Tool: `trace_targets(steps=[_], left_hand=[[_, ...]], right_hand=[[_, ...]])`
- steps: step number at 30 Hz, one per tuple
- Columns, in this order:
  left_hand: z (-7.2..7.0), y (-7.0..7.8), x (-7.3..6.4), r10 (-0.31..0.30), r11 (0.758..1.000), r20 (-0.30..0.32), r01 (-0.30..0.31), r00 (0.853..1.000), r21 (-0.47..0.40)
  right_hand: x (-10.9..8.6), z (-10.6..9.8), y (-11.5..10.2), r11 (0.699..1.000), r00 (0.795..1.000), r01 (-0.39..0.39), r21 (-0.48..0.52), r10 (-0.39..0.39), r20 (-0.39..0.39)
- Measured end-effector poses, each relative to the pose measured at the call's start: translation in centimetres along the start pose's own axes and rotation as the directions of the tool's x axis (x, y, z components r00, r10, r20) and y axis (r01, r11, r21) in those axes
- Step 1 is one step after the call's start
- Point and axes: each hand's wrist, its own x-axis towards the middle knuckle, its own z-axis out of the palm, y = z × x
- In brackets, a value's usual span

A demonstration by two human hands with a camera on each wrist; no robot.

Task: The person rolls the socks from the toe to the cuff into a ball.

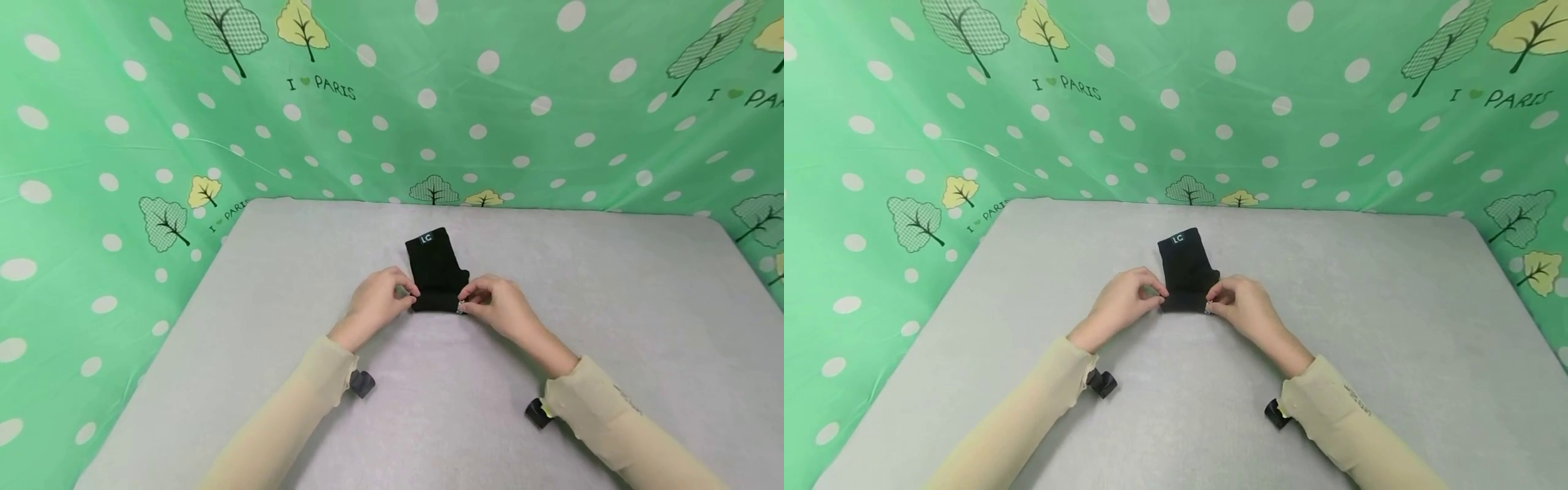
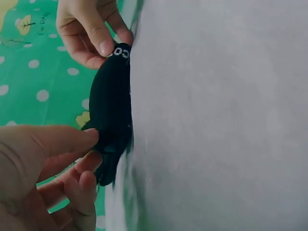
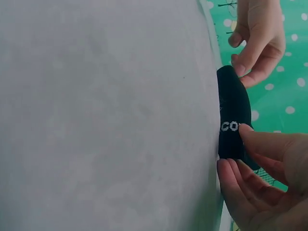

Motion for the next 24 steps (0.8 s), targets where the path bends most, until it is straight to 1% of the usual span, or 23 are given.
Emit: trace_targets(steps=[3, 5, 8, 11, 15, 20, 22, 24], left_hand=[[0.0, -0.16, -0.26, 0.01, 1.0, 0.001, -0.01, 1.0, -0.004], [0.06, -0.3, -0.34, 0.02, 1.0, 0.009, -0.02, 1.0, -0.01], [0.19, -0.45, -0.36, 0.029, 0.999, 0.014, -0.029, 0.999, -0.015], [0.33, -0.58, -0.29, 0.026, 1.0, 0.012, -0.025, 1.0, -0.017], [0.48, -0.57, -0.09, 0.016, 1.0, 0.014, -0.016, 1.0, -0.001], [0.64, -0.4, 0.22, 0.02, 1.0, 0.021, -0.02, 1.0, 0.013], [0.65, -0.43, 0.27, 0.018, 1.0, 0.019, -0.018, 1.0, -0.002], [0.63, -0.57, 0.26, 0.013, 0.999, 0.021, -0.013, 1.0, -0.041]], right_hand=[[-0.05, 0.07, -0.04, 0.997, 0.998, 0.063, -0.04, -0.063, -0.02], [-0.01, 0.11, -0.14, 0.994, 0.996, 0.088, -0.072, -0.089, -0.018], [0.1, 0.21, -0.26, 0.989, 0.995, 0.101, -0.108, -0.102, -0.004], [0.26, 0.38, -0.27, 0.983, 0.993, 0.115, -0.14, -0.115, 0.007], [0.5, 0.56, -0.17, 0.977, 0.991, 0.13, -0.167, -0.132, -0.001], [0.67, 0.6, -0.05, 0.981, 0.991, 0.127, -0.145, -0.133, -0.031], [0.65, 0.56, 0.0, 0.986, 0.991, 0.122, -0.117, -0.127, -0.033], [0.54, 0.51, 0.03, 0.991, 0.994, 0.109, -0.075, -0.111, -0.02]])
